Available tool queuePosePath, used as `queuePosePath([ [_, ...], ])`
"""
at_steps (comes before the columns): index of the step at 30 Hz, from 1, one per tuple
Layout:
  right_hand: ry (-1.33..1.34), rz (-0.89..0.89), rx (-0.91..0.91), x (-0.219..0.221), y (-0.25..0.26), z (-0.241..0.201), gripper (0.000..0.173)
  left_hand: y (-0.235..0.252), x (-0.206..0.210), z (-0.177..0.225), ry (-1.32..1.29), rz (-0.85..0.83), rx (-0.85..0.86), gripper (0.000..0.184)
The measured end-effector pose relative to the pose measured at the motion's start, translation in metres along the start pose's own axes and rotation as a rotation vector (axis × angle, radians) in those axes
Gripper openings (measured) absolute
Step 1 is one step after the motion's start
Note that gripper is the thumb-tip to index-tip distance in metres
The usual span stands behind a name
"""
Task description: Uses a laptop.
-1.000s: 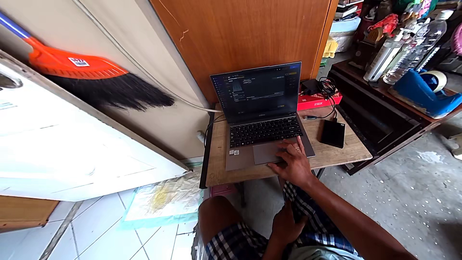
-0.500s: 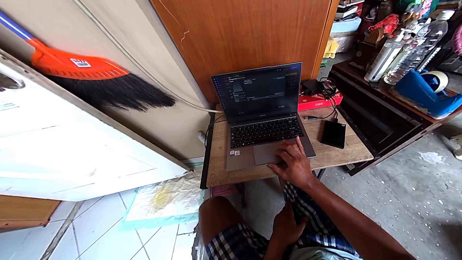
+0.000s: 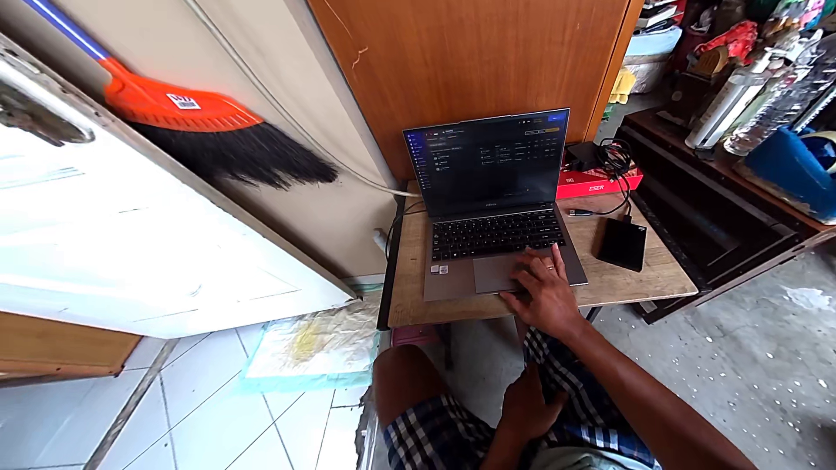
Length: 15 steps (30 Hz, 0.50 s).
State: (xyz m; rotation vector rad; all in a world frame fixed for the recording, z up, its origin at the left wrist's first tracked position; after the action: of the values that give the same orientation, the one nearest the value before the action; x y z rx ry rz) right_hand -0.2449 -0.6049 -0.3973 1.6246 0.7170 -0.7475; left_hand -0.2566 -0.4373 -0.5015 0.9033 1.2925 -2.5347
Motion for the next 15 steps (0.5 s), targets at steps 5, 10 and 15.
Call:
queuePosePath([
  [5, 0.001, 0.047, 0.019, 0.0002, -0.0003, 0.0004, 0.047, 0.0002, 0.0001, -0.0009, -0.006, -0.002, -0.001, 0.091],
  [10, 0.004, 0.075, 0.002, -0.0010, -0.0015, -0.0001, 0.041, -0.0008, -0.0003, -0.0009, -0.030, -0.005, 0.008, 0.089],
  [15, -0.010, -0.062, -0.011, 0.0005, 0.0025, -0.0013, 0.045, -0.0006, -0.0005, -0.0005, -0.015, -0.009, -0.001, 0.092],
])
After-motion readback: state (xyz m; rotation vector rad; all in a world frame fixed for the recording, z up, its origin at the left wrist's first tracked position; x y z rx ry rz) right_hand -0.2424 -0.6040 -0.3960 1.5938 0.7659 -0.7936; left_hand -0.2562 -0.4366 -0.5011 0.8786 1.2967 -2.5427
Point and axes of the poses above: each hand's wrist, its own y-axis towards the middle knuckle, its own x-axis out of the palm, z = x × y, the point moved 3 cm from there along y, towards the middle knuckle, and after that the axes turned 14 degrees about -x, right-handed, at the moved point
